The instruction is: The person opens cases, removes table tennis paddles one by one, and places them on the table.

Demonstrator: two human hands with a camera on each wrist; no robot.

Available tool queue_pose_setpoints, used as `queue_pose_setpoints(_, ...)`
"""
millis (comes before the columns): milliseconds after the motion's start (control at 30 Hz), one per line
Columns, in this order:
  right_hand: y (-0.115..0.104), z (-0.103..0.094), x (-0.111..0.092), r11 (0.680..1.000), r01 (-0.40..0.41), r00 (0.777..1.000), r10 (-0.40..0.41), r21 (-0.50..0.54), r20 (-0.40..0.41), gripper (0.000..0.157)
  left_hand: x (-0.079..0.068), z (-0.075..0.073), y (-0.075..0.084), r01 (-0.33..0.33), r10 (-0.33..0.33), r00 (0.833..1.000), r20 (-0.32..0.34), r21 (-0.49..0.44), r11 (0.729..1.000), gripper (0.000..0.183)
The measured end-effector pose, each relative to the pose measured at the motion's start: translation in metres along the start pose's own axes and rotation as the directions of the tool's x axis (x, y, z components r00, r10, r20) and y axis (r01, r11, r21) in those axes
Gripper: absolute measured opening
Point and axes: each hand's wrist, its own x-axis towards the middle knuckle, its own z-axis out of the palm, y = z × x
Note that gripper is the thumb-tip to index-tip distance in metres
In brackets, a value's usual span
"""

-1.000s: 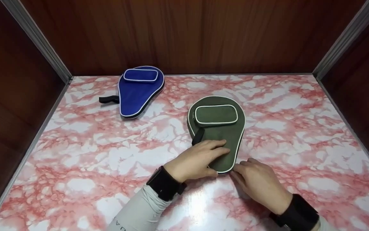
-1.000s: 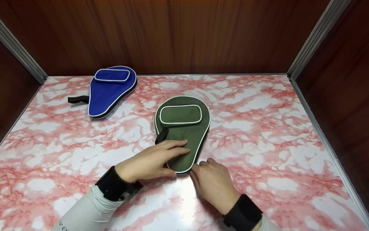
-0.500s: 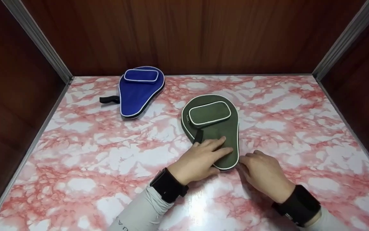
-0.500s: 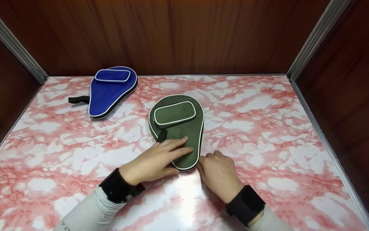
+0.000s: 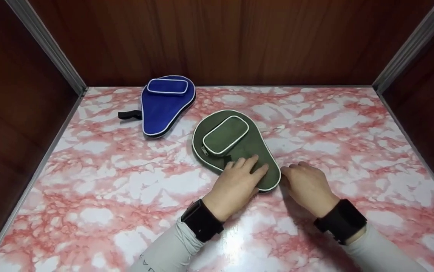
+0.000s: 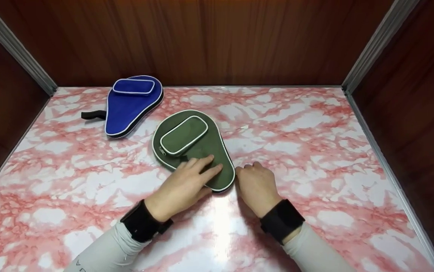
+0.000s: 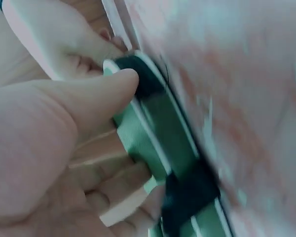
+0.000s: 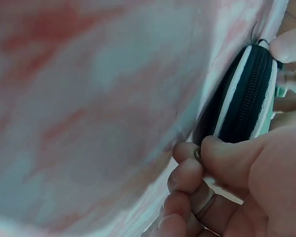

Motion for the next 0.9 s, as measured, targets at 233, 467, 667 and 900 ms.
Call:
queue_pose_setpoints(233, 0.005, 0.002, 0.007, 1.000, -0.005, 0.999, 0.006, 0.024, -0.041, 0.017, 0.001, 0.000, -0.010, 0.013, -0.009, 0.999, 0.042, -0.082, 0.997, 0.056)
queue_pose_setpoints(467, 0.003, 0.004, 0.004, 1.000, 0.010, 0.999, -0.009, 0.024, -0.034, 0.017, 0.002, 0.003, -0.009, 0.039, -0.037, 0.999, 0.035, -0.068, 0.997, 0.053)
queue_pose_setpoints(667, -0.002, 0.003, -0.003, 0.999, 0.018, 0.999, -0.017, 0.028, -0.031, 0.015, 0.000, 0.003, -0.009, 0.030, -0.028, 0.999, 0.022, -0.064, 0.997, 0.054)
queue_pose_setpoints(900, -0.009, 0.003, -0.014, 0.998, 0.015, 1.000, -0.014, 0.057, -0.015, 0.029, 0.001, 0.004, -0.010, 0.026, -0.025, 1.000, 0.019, -0.067, 0.997, 0.056)
